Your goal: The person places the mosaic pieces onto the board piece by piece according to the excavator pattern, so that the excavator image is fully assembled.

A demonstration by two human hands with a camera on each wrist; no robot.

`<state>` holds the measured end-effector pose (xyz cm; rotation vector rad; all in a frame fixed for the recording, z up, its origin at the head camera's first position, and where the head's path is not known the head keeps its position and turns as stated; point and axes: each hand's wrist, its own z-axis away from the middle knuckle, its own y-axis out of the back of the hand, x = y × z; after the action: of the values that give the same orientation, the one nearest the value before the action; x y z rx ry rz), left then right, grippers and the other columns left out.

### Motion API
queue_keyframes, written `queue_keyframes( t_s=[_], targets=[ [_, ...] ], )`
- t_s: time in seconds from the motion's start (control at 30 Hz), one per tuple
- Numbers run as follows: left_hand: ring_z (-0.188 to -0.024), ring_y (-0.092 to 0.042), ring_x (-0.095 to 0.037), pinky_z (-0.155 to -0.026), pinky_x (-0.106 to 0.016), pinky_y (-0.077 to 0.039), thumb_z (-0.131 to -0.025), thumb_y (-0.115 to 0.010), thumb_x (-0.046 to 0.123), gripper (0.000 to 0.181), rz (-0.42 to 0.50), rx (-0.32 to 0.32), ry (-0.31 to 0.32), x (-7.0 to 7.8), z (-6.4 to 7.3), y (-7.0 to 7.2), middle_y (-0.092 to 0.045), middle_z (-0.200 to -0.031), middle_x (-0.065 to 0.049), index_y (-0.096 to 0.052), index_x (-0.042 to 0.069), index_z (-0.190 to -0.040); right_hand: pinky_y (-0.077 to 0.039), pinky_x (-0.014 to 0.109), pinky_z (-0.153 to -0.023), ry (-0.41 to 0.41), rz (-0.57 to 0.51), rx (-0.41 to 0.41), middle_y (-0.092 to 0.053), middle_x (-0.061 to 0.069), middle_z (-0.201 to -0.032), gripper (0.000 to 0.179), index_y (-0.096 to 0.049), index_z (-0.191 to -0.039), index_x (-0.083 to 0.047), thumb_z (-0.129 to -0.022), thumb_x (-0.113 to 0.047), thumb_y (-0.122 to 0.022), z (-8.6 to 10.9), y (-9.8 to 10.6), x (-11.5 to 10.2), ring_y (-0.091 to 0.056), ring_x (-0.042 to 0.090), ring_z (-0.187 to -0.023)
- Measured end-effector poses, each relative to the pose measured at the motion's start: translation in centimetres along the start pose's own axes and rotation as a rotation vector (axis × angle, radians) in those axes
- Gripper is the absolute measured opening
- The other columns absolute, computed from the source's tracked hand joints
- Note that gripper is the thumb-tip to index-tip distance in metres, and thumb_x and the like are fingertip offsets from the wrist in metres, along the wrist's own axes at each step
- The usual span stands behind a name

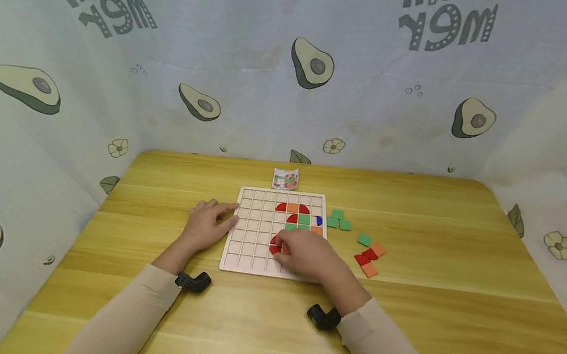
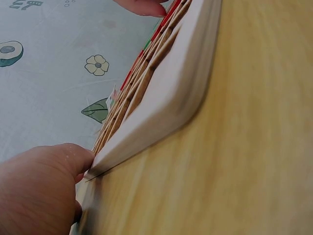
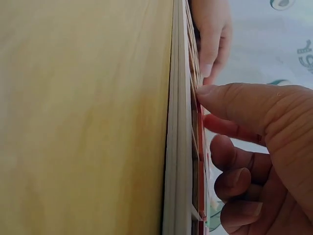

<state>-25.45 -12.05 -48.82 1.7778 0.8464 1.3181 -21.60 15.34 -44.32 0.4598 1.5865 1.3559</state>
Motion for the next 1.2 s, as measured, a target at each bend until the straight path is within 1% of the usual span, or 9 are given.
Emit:
queue_keyframes(
  t_s=[0.13,0.27,0.5,0.6,0.67,0.83,0.93,1.07,1.2],
  targets=[
    [-0.086,-0.045,-0.020,-0.081,-0.039,-0.032,-0.099,-0.061,0.045,0.041,0.005,-0.005,0.007,0.0,-0.1,0.0,-0.059,-0.090,0.001,-0.067,0.029,-0.137,-0.043,0.026,-0.065,0.032,-0.002,-0.008,-0.056,-0.010,-0.074,0.017,-0.072,-0.109,-0.017,-0.093,-0.023,-0.073,0.0,0.1,0.0,-0.050,0.007,-0.068],
    [-0.086,-0.044,-0.020,-0.081,-0.039,-0.032,-0.100,-0.060,0.044,0.041,0.003,-0.010,0.008,0.1,-0.2,-0.1,-0.058,-0.090,0.000,-0.066,0.029,-0.137,-0.043,0.025,-0.066,0.033,0.001,0.001,-0.056,-0.011,-0.073,0.015,-0.072,-0.107,-0.018,-0.094,-0.025,-0.073,0.0,0.1,0.0,-0.050,0.005,-0.068],
    [-0.085,-0.043,-0.020,-0.080,-0.039,-0.031,-0.100,-0.060,0.044,0.041,0.009,-0.006,0.001,0.2,-0.1,0.0,-0.057,-0.089,0.000,-0.067,0.028,-0.137,-0.045,0.026,-0.066,0.007,0.004,0.007,-0.058,-0.012,-0.074,0.015,-0.073,-0.105,-0.018,-0.093,-0.026,-0.075,0.0,0.1,0.1,-0.052,0.006,-0.069],
    [-0.086,-0.044,-0.020,-0.080,-0.039,-0.032,-0.099,-0.061,0.044,0.041,0.008,-0.003,0.004,0.2,-0.1,0.0,-0.058,-0.089,0.000,-0.067,0.028,-0.136,-0.046,0.026,-0.067,-0.033,-0.010,0.001,-0.059,-0.012,-0.076,0.016,-0.072,-0.105,-0.020,-0.093,-0.030,-0.075,0.1,0.3,0.3,-0.052,0.007,-0.071],
    [-0.085,-0.044,-0.020,-0.080,-0.039,-0.032,-0.099,-0.061,0.044,0.041,0.006,0.000,0.004,0.1,0.0,0.0,-0.058,-0.089,0.000,-0.068,0.028,-0.136,-0.046,0.027,-0.066,-0.058,-0.035,-0.004,-0.059,-0.009,-0.076,0.017,-0.071,-0.105,-0.019,-0.094,-0.031,-0.074,0.2,0.8,0.7,-0.053,0.009,-0.070],
    [-0.085,-0.044,-0.020,-0.079,-0.038,-0.032,-0.099,-0.062,0.043,0.040,0.009,0.007,0.001,0.1,0.0,0.0,-0.058,-0.088,0.000,-0.068,0.028,-0.136,-0.045,0.030,-0.060,-0.129,-0.096,0.023,-0.059,0.000,-0.076,0.023,-0.068,-0.112,-0.011,-0.097,-0.029,-0.071,0.6,2.6,3.1,-0.052,0.014,-0.064],
    [-0.085,-0.044,-0.020,-0.078,-0.037,-0.031,-0.099,-0.061,0.043,0.040,0.010,0.008,0.000,0.1,0.0,0.0,-0.058,-0.088,0.000,-0.068,0.028,-0.135,-0.044,0.030,-0.060,-0.226,-0.101,0.048,-0.058,0.003,-0.079,0.030,-0.066,-0.118,-0.010,-0.097,-0.031,-0.069,1.0,3.6,5.1,-0.052,0.017,-0.066],
    [-0.085,-0.044,-0.020,-0.078,-0.037,-0.031,-0.099,-0.062,0.044,0.040,0.013,0.007,-0.001,0.1,0.0,0.0,-0.058,-0.088,0.001,-0.068,0.028,-0.136,-0.042,0.031,-0.061,-0.324,-0.100,0.075,-0.057,0.006,-0.083,0.035,-0.064,-0.125,-0.009,-0.097,-0.029,-0.069,2.1,4.5,7.8,-0.051,0.019,-0.070],
    [-0.085,-0.044,-0.020,-0.079,-0.037,-0.031,-0.099,-0.061,0.044,0.040,0.009,0.005,-0.002,0.0,0.1,-0.1,-0.059,-0.089,0.001,-0.068,0.028,-0.136,-0.043,0.031,-0.060,-0.356,-0.104,0.084,-0.057,0.008,-0.087,0.042,-0.060,-0.132,-0.004,-0.097,-0.025,-0.069,3.1,5.1,10.1,-0.051,0.019,-0.070]
  ],
)
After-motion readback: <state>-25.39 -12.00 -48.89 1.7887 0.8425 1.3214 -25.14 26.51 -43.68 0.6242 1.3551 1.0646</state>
